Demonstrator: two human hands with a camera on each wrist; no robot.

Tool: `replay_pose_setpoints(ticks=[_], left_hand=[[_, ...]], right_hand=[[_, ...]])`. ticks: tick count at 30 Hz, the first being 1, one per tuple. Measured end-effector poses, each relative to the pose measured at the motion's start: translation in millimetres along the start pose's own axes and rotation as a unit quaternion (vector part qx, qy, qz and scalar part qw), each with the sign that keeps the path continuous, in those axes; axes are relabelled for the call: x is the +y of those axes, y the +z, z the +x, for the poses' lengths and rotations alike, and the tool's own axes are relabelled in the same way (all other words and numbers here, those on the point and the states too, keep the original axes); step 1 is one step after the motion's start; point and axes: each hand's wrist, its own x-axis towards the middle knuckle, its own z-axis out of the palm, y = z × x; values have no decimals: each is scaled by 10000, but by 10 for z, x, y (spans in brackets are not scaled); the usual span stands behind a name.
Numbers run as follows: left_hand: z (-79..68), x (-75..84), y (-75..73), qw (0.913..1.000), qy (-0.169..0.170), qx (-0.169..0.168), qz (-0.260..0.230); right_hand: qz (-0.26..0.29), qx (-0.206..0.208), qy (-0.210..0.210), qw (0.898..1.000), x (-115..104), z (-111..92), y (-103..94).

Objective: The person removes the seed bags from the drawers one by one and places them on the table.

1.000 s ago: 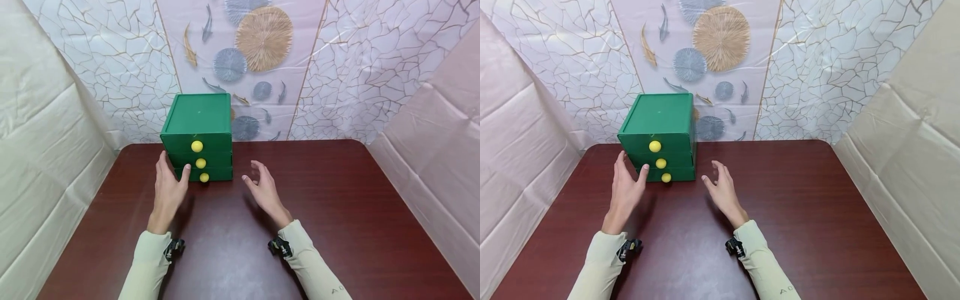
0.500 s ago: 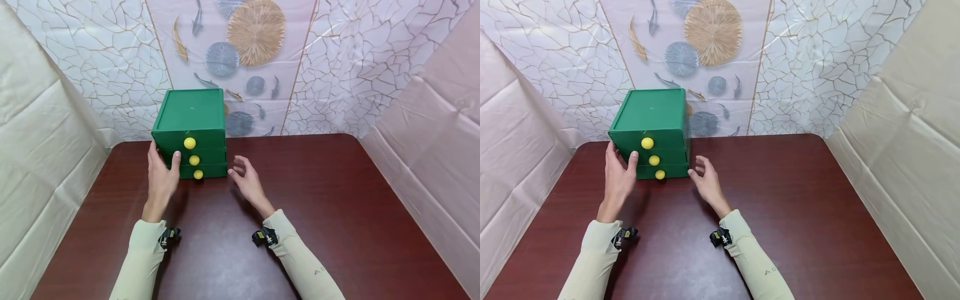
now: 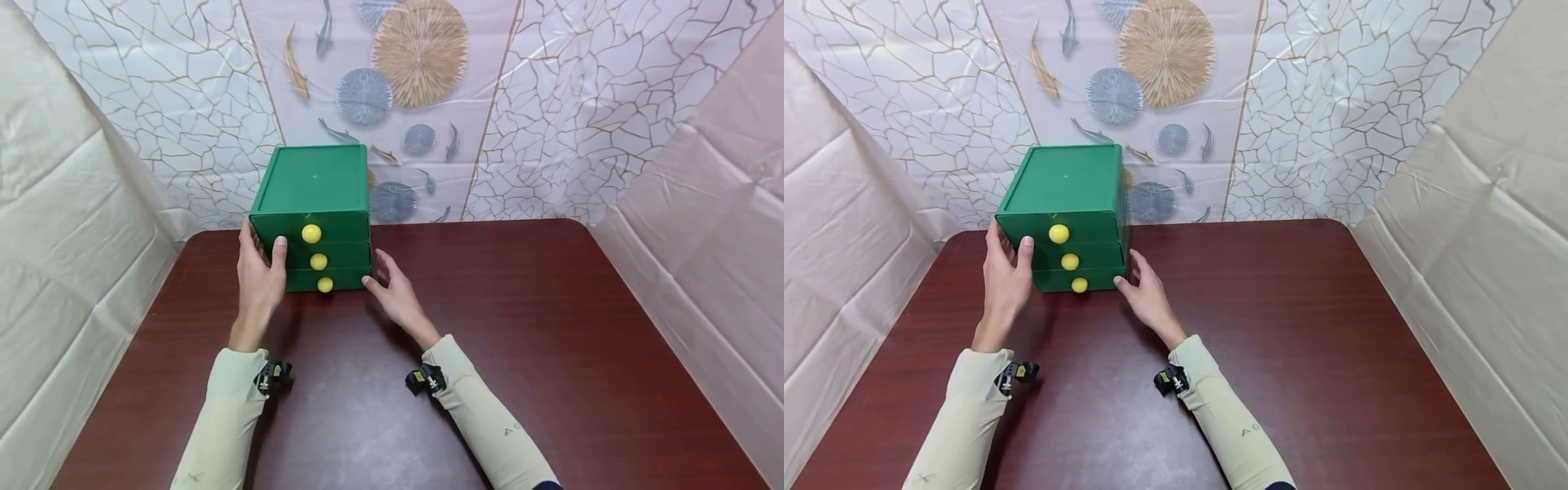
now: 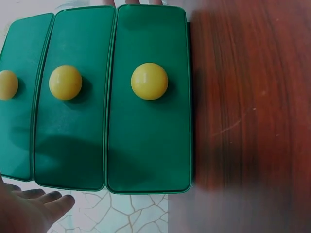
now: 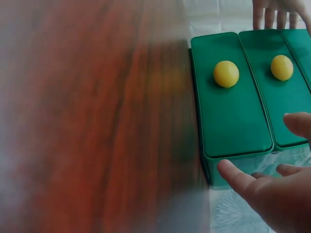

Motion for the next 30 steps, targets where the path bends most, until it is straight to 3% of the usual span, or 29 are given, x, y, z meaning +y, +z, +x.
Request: replay_pose_setpoints(ticks=[10,19,30], left_hand=[[116,-84,-9,9995,291,145,-54],[287,-174,16,9989,459,-47,5],[314,-348,29,9995,238,-185,25]], right_hand=[[-155,88,-232,9996,-3,251,93],[-464,-78,-613,9970,13,406,35],[-205,-252,-513,9982,41,506,64]])
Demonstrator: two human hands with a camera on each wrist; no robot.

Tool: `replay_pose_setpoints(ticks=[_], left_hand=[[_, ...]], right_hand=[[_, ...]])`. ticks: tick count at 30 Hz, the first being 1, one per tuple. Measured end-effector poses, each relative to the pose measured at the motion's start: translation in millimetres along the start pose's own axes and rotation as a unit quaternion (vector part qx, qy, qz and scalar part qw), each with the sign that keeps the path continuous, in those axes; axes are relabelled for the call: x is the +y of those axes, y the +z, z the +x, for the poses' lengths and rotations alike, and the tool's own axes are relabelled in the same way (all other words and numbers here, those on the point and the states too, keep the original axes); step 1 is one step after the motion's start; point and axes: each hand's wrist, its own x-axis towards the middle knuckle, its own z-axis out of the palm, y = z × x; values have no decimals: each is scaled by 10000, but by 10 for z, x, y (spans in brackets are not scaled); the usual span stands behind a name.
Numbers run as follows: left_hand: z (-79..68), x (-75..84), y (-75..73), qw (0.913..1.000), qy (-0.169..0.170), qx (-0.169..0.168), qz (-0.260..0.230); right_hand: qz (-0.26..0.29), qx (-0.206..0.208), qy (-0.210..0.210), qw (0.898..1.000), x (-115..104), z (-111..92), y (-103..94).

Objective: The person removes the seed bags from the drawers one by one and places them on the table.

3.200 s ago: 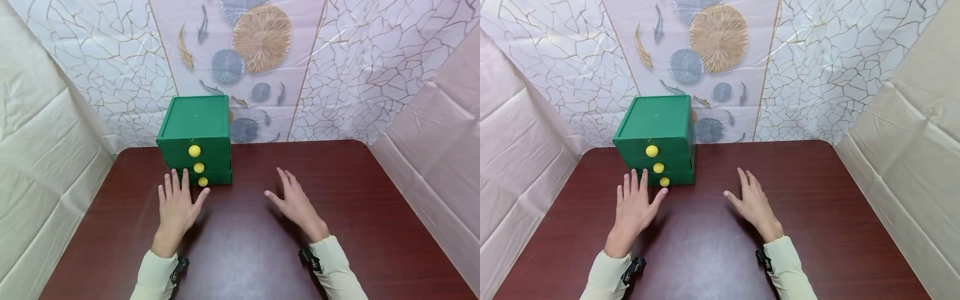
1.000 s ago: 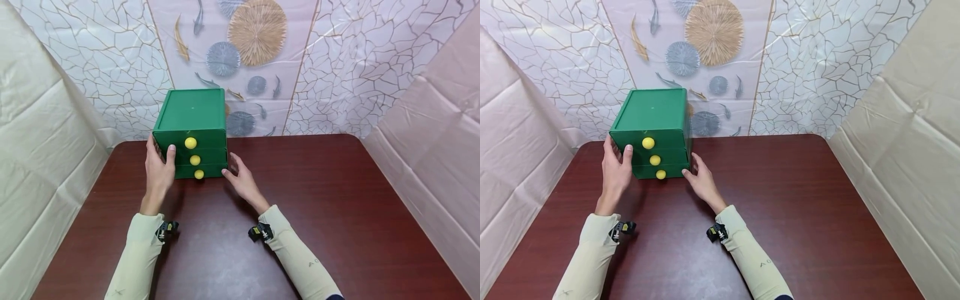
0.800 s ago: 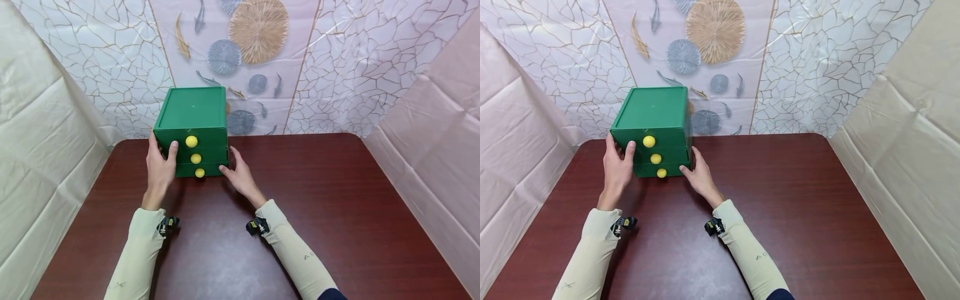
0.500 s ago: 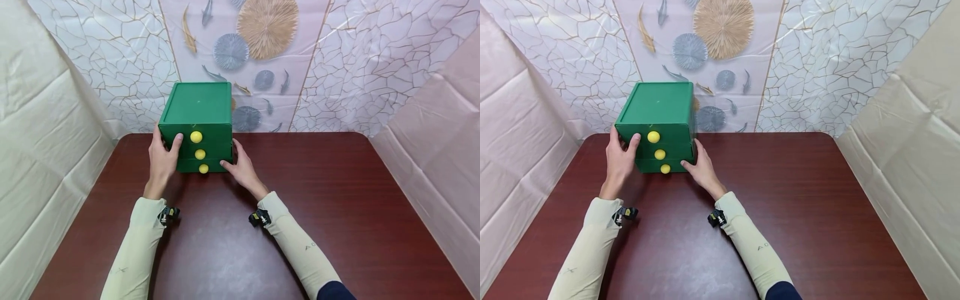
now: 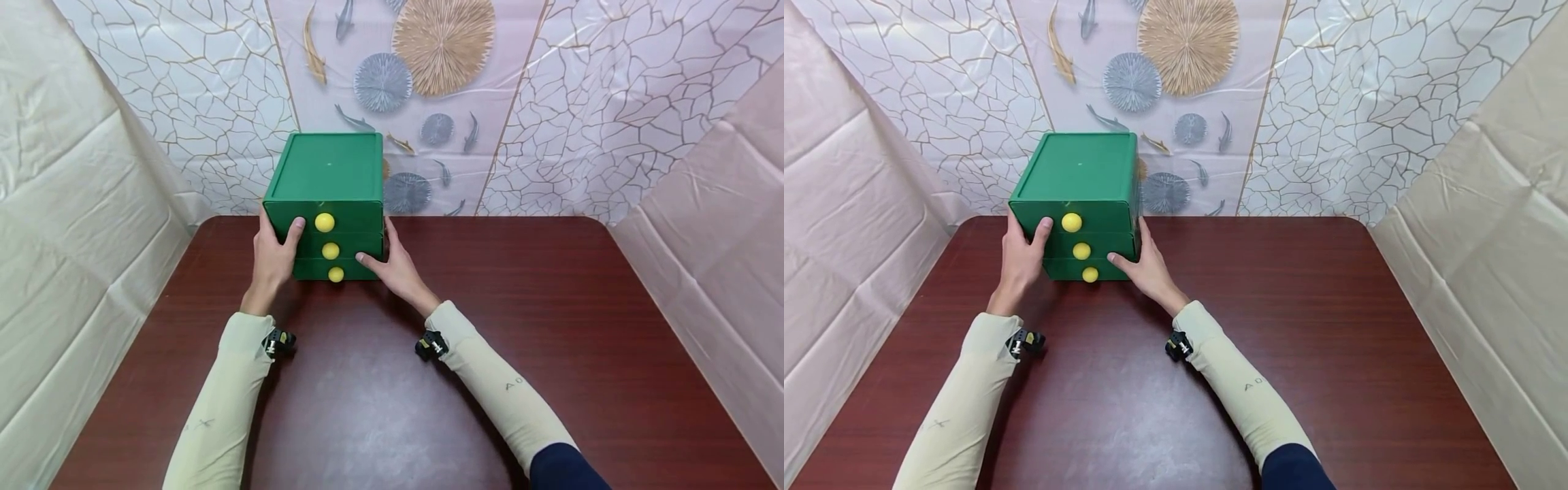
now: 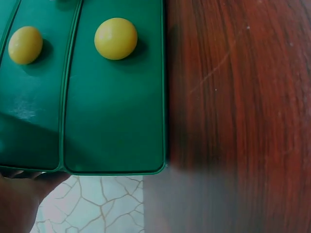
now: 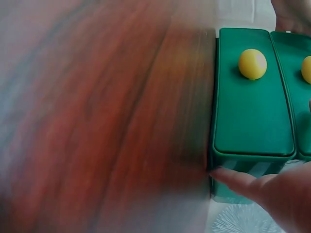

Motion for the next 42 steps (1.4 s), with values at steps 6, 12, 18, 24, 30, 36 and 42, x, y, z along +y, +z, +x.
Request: replay_pose_setpoints(ticks=[6,12,18,24,30,36,42], left_hand=[[-5,-27,23,9990,-135,-73,-413],[-8,-44,33,9942,-125,-103,-1066],[-50,73,31,9927,-201,-136,-1183],[-178,377,34,9925,-132,-85,-1212],[-301,452,108,9917,-86,-242,-1262],[-415,525,139,9925,-144,-232,-1193],[-481,639,209,9928,-91,-221,-1176]], right_hand=[[217,17,-23,9998,-10,33,39],[281,-8,-166,9995,-39,23,64],[367,4,-179,9992,-44,-5,65],[241,-15,-105,9997,-59,-90,25],[193,54,-1,9998,-51,-272,-75],[315,3,69,9995,-58,-412,-111],[331,69,106,9994,-76,-532,-215]])
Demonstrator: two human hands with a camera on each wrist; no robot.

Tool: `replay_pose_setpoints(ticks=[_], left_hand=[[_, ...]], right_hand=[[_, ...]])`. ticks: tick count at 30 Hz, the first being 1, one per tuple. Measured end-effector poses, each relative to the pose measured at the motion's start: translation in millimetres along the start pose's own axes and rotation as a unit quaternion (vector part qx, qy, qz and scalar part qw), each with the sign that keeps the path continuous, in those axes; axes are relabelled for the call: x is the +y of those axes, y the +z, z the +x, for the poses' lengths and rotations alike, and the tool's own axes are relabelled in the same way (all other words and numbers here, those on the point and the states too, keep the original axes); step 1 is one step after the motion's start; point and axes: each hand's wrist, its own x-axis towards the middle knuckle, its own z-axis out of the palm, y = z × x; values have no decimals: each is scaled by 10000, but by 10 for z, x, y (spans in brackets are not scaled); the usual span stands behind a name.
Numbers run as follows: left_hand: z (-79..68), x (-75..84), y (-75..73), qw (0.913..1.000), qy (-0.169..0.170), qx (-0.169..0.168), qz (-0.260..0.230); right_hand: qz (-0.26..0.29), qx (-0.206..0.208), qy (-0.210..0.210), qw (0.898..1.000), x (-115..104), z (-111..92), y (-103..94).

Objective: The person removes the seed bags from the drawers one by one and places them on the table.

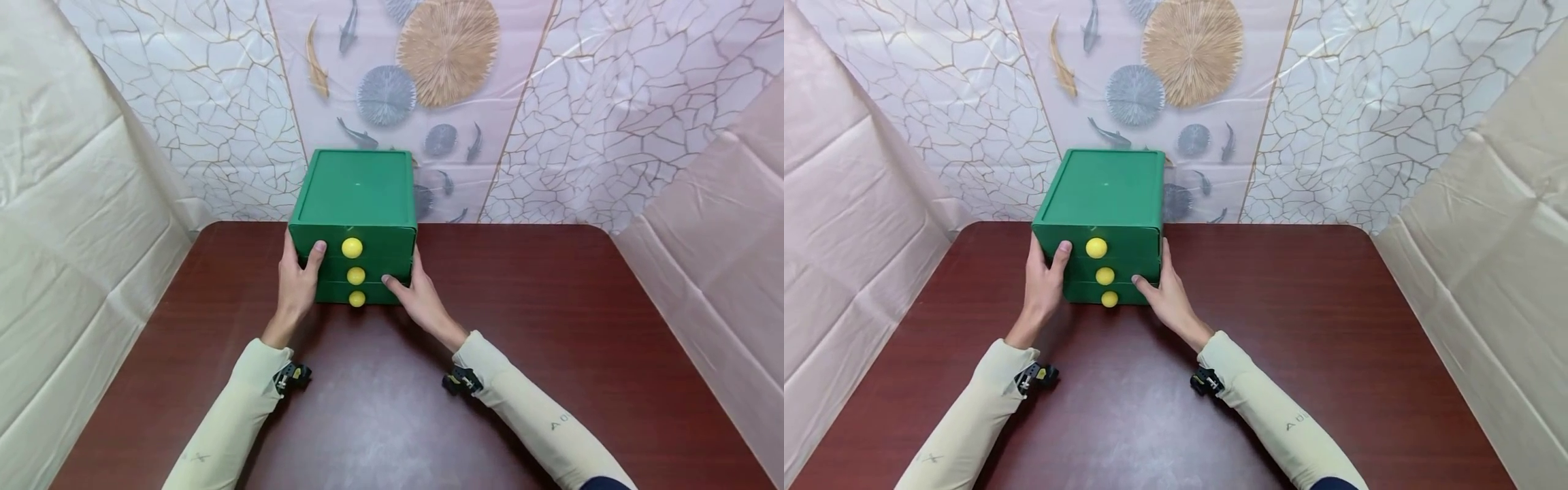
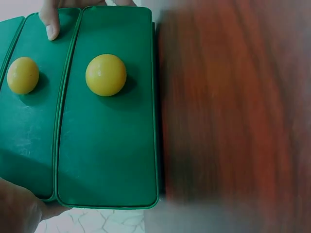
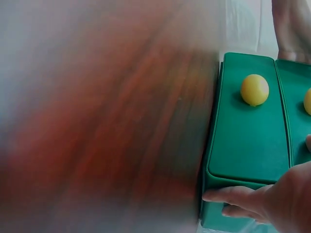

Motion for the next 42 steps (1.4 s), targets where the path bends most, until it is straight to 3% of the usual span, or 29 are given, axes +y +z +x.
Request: replay_pose_setpoints(ticks=[2,9,14,22,34,36,42], left_hand=[[-19,28,39,10000,5,-47,11],[-52,-324,178,9998,164,48,92],[-128,-294,282,9996,217,149,131],[-191,-201,473,9995,230,157,119],[-329,-61,618,9998,117,89,102],[-361,-3,657,10000,9,48,31],[-472,373,715,9998,-122,-61,-156]], right_hand=[[32,14,51,10000,-63,-65,-54],[53,-3,213,9998,-83,-201,-181],[-60,96,204,9997,-44,-269,-257],[-162,170,169,9996,-52,-427,-444],[-134,96,243,9996,27,-608,-600],[-182,155,286,9993,47,-634,-633],[-287,169,371,9988,91,-661,-746]])
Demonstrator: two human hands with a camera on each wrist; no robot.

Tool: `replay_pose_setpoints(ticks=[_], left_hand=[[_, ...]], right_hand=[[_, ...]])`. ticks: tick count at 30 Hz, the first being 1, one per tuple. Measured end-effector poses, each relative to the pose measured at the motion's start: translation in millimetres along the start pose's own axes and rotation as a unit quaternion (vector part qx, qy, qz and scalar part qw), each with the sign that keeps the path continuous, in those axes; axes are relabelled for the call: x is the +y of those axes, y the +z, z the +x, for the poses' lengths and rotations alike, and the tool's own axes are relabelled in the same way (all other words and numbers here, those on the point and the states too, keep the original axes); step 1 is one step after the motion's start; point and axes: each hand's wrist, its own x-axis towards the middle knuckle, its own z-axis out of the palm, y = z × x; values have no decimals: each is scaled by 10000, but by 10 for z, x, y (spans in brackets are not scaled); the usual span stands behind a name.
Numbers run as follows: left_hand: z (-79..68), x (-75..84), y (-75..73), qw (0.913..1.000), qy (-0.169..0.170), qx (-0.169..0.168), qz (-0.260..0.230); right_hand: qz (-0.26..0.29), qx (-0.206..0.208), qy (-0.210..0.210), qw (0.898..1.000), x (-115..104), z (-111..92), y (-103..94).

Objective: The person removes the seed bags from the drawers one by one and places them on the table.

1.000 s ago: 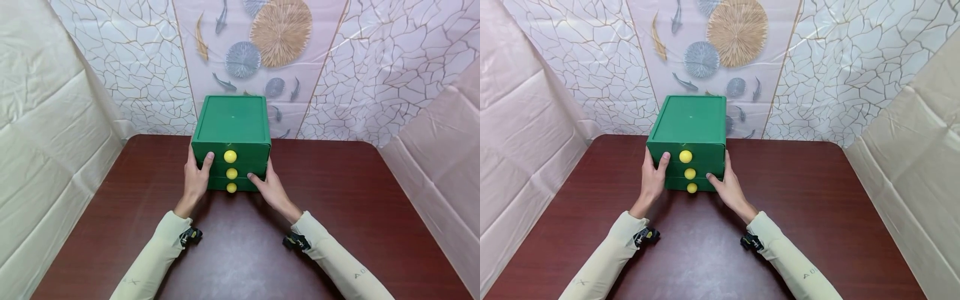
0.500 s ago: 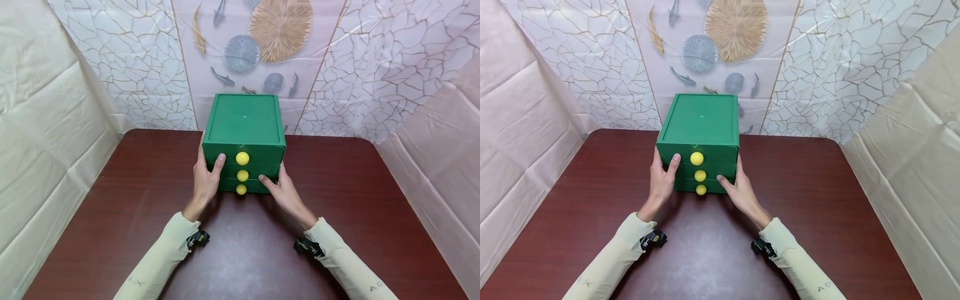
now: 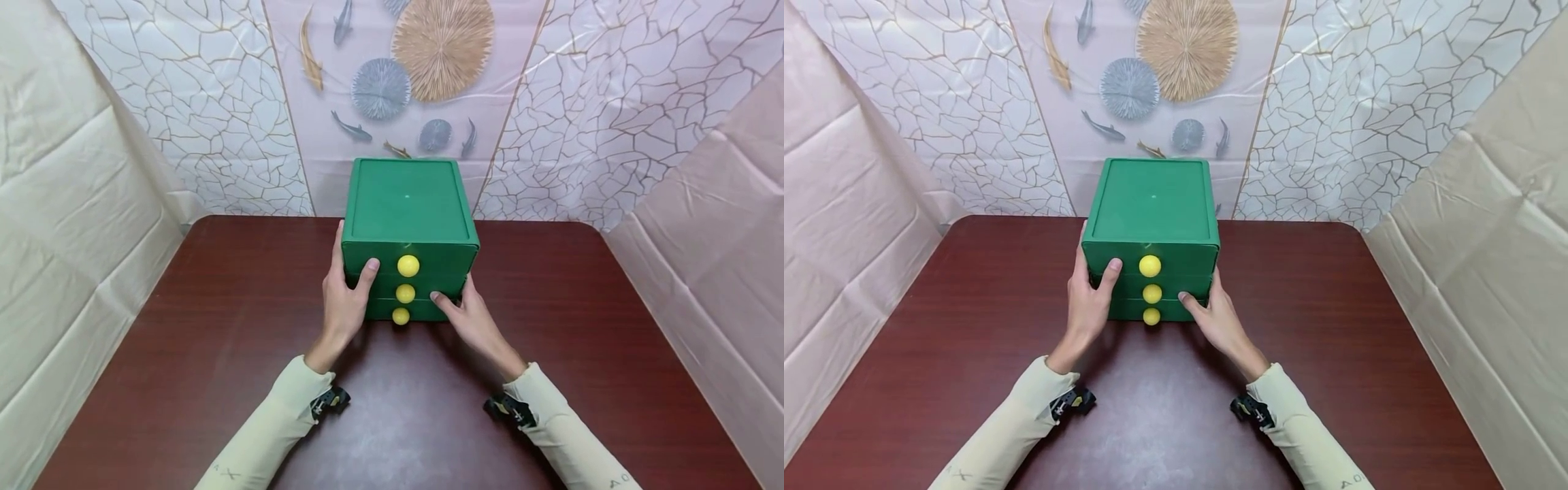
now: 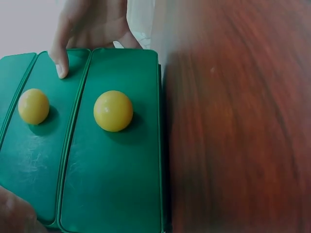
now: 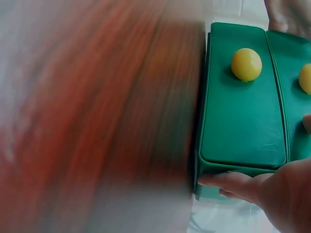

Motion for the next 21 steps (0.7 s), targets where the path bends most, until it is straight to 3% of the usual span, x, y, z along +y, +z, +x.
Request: replay_pose_setpoints(ticks=[5,14,21], left_hand=[[-24,36,13,9997,-18,-32,-240],[61,-367,32,9989,-50,-44,-463],[98,-390,-11,9954,-154,-66,-947]], right_hand=[[-98,-75,-31,9999,32,-6,-47],[-82,-61,-52,9999,16,-11,-44],[544,-30,68,9985,12,50,-73]])
